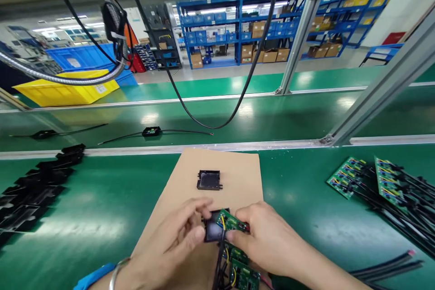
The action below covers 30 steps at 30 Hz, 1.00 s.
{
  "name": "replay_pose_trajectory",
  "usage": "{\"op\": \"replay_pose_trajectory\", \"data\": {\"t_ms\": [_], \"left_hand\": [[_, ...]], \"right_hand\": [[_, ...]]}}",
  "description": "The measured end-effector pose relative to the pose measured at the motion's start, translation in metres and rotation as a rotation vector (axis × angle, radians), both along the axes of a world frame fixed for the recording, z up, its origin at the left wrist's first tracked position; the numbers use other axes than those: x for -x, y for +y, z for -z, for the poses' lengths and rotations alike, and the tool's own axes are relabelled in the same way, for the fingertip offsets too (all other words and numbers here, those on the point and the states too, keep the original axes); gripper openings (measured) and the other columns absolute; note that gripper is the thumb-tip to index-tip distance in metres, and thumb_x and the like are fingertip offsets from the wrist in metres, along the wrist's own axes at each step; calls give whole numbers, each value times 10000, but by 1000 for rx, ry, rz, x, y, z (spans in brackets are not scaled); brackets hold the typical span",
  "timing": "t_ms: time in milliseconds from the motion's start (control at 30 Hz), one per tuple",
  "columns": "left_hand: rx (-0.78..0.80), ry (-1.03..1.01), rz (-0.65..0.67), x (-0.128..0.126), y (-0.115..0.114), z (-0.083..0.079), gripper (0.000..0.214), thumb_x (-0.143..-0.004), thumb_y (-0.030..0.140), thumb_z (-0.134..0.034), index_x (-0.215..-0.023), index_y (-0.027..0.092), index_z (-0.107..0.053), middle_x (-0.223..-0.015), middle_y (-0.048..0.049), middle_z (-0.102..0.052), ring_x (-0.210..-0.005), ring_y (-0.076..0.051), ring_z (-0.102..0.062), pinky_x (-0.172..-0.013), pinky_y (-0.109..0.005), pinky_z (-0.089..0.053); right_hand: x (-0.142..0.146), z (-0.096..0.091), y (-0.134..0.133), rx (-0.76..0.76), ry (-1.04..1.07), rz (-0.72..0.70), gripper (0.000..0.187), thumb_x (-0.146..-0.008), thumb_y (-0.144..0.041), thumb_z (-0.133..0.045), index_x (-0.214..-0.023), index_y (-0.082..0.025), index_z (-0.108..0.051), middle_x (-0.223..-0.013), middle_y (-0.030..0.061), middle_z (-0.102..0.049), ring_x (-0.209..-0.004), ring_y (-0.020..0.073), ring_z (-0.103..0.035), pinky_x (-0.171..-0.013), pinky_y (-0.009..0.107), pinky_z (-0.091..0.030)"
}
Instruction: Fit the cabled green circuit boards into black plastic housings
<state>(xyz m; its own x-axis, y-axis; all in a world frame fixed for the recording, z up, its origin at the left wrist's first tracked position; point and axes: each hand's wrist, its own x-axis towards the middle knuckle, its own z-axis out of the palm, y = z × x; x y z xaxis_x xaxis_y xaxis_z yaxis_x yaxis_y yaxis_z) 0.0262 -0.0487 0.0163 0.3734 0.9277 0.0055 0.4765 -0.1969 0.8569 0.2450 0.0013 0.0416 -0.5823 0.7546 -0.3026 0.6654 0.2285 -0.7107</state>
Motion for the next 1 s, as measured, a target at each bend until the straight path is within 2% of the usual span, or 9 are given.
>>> {"op": "replay_pose_trajectory", "data": {"t_ms": [67, 200, 267, 333, 433, 600, 700, 833, 1000], "left_hand": [[159, -96, -63, -8, -4, -8, 640, -787, 294, -671, -1342, 216, -361, -1053, -58, -594, -859, -188, -589, -753, -318, -503], [377, -226, -90, -7, -4, -21, 184, -882, 250, -491, -1053, 191, -524, -974, -22, -592, -646, -105, -551, -590, -239, -459], [419, -205, -26, 0, -3, -28, 122, -885, 208, -461, -939, 189, -568, -877, 16, -574, -596, -77, -475, -550, -207, -391], [374, -117, 35, 7, -3, -34, 104, -876, 209, -496, -848, 183, -593, -747, 42, -525, -636, -87, -430, -574, -201, -346], [289, 29, -15, 7, -3, -33, 257, -903, 351, -505, -730, 170, -564, -631, 51, -439, -587, -91, -347, -517, -213, -261], [168, 191, -145, -11, 1, -9, 409, -911, 430, -465, -599, 165, -481, -530, 50, -368, -500, -85, -282, -470, -251, -174], [241, 110, -181, -14, 5, 3, 404, -900, 446, -463, -616, 163, -510, -538, 35, -424, -509, -94, -330, -480, -241, -216], [473, -47, -121, 1, 12, 11, 414, -902, 500, -430, -718, 152, -559, -548, 25, -502, -497, -100, -391, -484, -224, -280], [365, 68, -58, 20, 14, 4, 237, -791, 381, -646, -871, 180, -551, -690, 37, -576, -596, -118, -485, -524, -219, -320]], "right_hand": [[11, -10, 0, -79, -21, -11, 236, -827, -254, -560, -610, -178, -508, -576, -47, -485, -598, 110, -429, -572, 238, -286], [10, -16, 7, 7, 83, 37, 129, -784, -260, -625, -706, -189, -552, -663, -32, -555, -654, 125, -482, -576, 224, -328], [2, -14, 12, 124, 179, 65, 152, -814, -307, -612, -747, -189, -544, -665, -33, -558, -606, 115, -476, -544, 218, -344], [-2, -11, 13, 122, 201, 68, 168, -858, -321, -564, -758, -187, -554, -667, -26, -569, -597, 117, -486, -542, 222, -357], [4, -12, 10, -128, 36, 62, 166, -885, -259, -515, -749, -192, -581, -684, -11, -597, -645, 140, -526, -572, 242, -362], [43, -15, -1, -587, -364, 75, 119, -794, -53, -519, -786, -155, -580, -748, 66, -623, -688, 199, -583, -601, 292, -404], [60, -9, -7, -701, -536, -32, 177, -730, -3, -538, -856, -115, -594, -826, 136, -611, -784, 269, -598, -601, 322, -433], [50, 4, -6, -627, -351, -214, 125, -818, -116, -544, -930, -159, -575, -925, 103, -565, -816, 255, -579, -623, 335, -444], [22, 19, 12, -597, -276, -283, 31, -900, -237, -548, -873, -225, -557, -890, 30, -525, -754, 208, -563, -573, 310, -373]]}}
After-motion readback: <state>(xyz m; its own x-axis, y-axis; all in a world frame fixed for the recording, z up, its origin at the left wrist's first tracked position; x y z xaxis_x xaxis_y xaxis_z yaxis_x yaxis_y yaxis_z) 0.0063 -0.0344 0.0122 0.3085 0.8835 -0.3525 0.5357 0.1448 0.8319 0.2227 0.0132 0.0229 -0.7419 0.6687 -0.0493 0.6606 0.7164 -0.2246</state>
